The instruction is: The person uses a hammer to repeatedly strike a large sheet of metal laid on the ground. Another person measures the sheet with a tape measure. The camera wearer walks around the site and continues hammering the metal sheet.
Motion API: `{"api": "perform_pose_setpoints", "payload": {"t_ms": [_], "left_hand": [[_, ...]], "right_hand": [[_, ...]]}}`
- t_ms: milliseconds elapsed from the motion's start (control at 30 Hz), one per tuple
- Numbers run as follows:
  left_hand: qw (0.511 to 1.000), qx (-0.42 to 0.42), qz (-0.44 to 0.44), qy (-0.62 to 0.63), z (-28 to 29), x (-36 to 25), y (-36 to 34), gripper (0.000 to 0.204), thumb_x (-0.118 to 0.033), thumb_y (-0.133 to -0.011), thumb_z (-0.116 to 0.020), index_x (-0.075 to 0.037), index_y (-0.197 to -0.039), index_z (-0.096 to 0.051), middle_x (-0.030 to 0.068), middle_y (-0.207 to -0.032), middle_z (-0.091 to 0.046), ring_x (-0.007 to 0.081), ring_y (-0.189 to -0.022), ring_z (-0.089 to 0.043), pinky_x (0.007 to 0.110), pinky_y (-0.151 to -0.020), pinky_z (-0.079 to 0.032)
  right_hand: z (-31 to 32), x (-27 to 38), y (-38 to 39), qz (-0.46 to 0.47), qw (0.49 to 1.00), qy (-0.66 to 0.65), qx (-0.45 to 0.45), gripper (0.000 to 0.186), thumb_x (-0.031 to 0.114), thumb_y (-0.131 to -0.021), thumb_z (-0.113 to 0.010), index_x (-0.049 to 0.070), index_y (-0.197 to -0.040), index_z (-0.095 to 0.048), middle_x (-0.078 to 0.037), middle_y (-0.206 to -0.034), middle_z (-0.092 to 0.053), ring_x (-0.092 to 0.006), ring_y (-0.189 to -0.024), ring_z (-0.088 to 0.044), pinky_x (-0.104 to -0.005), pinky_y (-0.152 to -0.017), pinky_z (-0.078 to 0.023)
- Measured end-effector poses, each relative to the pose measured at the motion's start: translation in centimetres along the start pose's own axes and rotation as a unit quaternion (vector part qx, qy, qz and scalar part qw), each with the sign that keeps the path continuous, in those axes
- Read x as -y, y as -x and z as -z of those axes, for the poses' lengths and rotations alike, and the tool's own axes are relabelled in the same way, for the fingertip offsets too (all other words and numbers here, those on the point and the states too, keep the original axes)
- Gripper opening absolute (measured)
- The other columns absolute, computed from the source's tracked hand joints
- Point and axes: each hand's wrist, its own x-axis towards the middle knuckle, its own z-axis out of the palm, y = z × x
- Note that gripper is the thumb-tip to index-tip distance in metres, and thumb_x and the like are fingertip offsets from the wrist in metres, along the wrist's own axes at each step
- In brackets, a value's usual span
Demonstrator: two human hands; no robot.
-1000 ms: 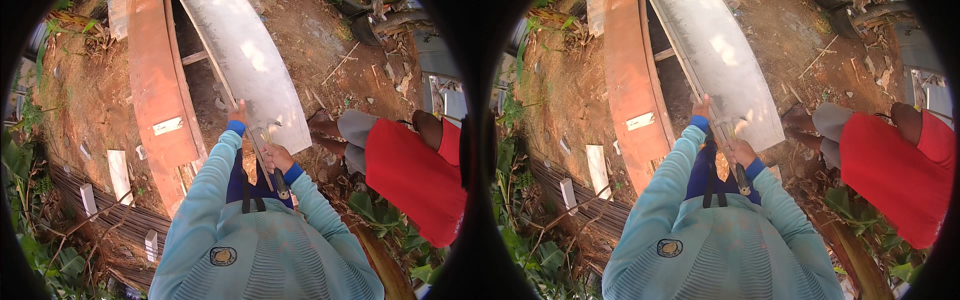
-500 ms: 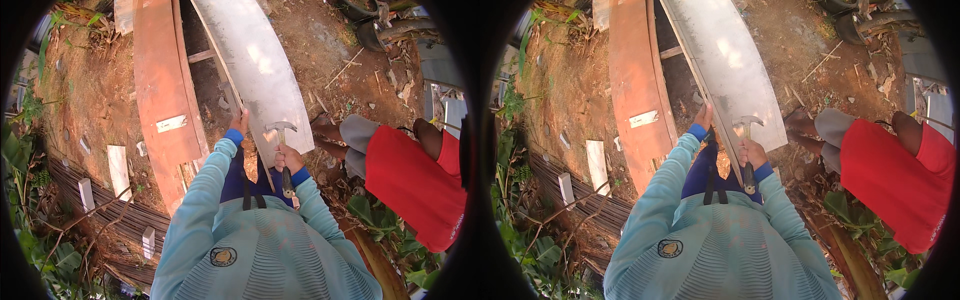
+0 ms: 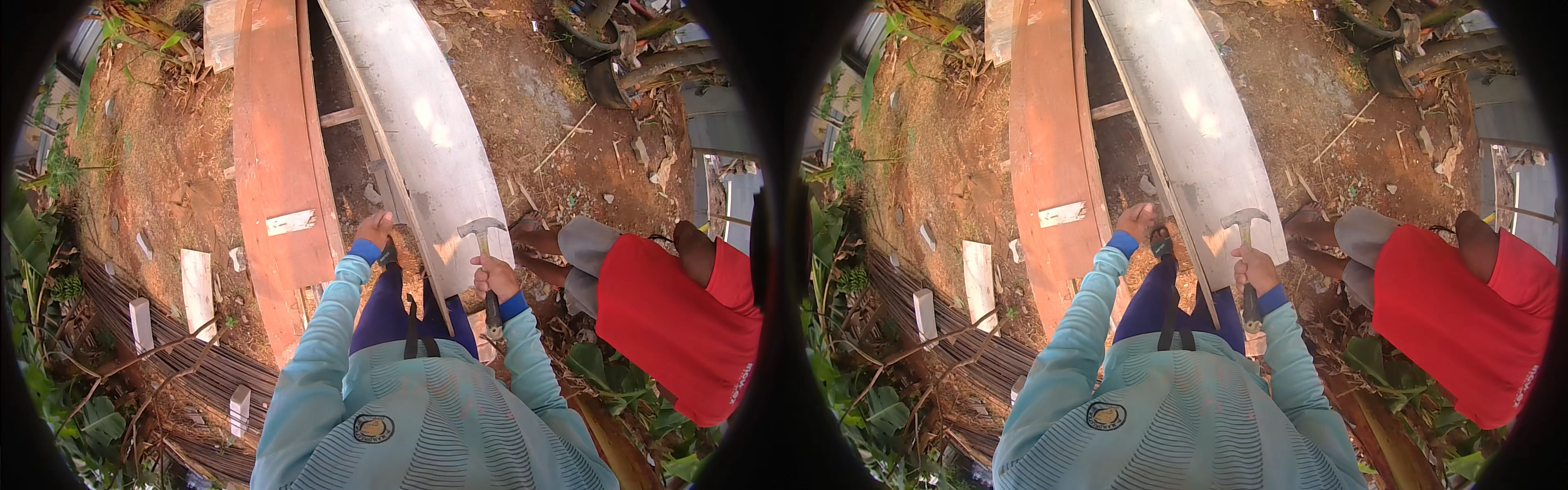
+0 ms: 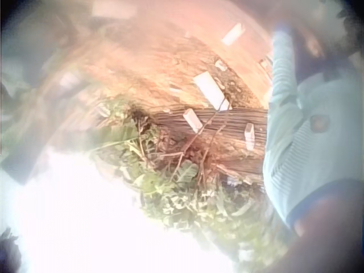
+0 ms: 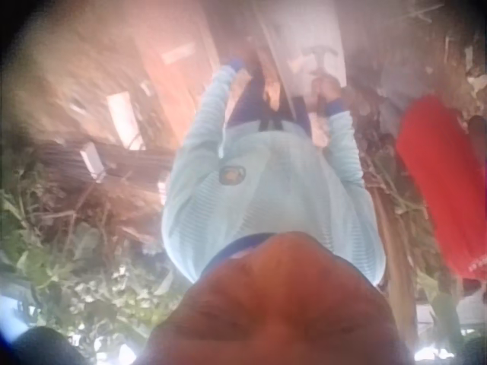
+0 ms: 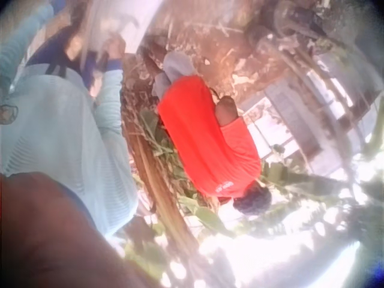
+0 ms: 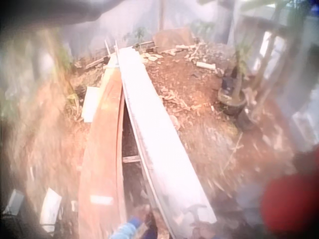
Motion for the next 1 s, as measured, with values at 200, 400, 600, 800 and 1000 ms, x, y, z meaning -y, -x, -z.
{"api": "perform_pose_setpoints", "payload": {"t_ms": [200,400,600,800,1000], "left_hand": [[0.974,-0.216,-0.028,0.055,7.8,-4.6,-17.0,0.057,-0.052,-0.09,-0.05,-0.003,-0.117,-0.058,0.0134,-0.102,-0.062,0.0248,-0.093,-0.061,0.036,-0.074,-0.05],[0.975,-0.184,-0.024,-0.121,6.4,-13.1,-23.2,0.045,-0.041,-0.086,-0.061,0.0,-0.104,-0.067,0.0231,-0.095,-0.066,0.032,-0.091,-0.065,0.037,-0.082,-0.047],[0.976,-0.216,0.006,-0.024,8.0,-11.0,-22.2,0.046,-0.035,-0.082,-0.07,0.005,-0.106,-0.065,0.0187,-0.096,-0.069,0.0224,-0.089,-0.066,0.032,-0.083,-0.049],[0.966,-0.246,0.04,-0.068,7.0,-11.7,-22.8,0.042,-0.031,-0.081,-0.071,0.003,-0.105,-0.067,0.0128,-0.09,-0.07,0.0178,-0.083,-0.064,0.029,-0.08,-0.049],[0.977,-0.214,0.025,-0.004,8.9,-11.2,-23.0,0.043,-0.029,-0.081,-0.073,0.007,-0.103,-0.066,0.0148,-0.091,-0.069,0.02,-0.085,-0.065,0.03,-0.084,-0.048]], "right_hand": [[-5.7,7.7,-2.5,0.198,0.941,-0.265,-0.072,0.029,0.032,-0.098,-0.039,0.005,-0.107,-0.043,0.001,-0.064,-0.037,-0.011,-0.051,-0.037,-0.0281,-0.047,-0.035],[-16.0,10.1,-7.2,0.119,0.909,-0.393,-0.075,0.026,0.029,-0.098,-0.04,0.003,-0.104,-0.04,-0.002,-0.066,-0.04,-0.0143,-0.052,-0.04,-0.0328,-0.048,-0.039],[-13.7,9.9,-10.3,0.052,0.892,-0.421,0.156,0.03,0.032,-0.098,-0.044,0.004,-0.106,-0.046,0.002,-0.065,-0.038,-0.0089,-0.052,-0.036,-0.0256,-0.044,-0.032],[-15.6,11.2,-8.7,0.081,0.857,-0.498,-0.106,0.025,0.03,-0.099,-0.04,0.006,-0.1,-0.044,0.002,-0.066,-0.037,-0.0111,-0.052,-0.036,-0.0282,-0.047,-0.033],[-14.0,11.2,-11.9,0.0,0.913,-0.396,0.099,0.025,0.031,-0.099,-0.039,0.007,-0.099,-0.043,0.002,-0.064,-0.036,-0.0105,-0.049,-0.035,-0.0273,-0.045,-0.032]]}}
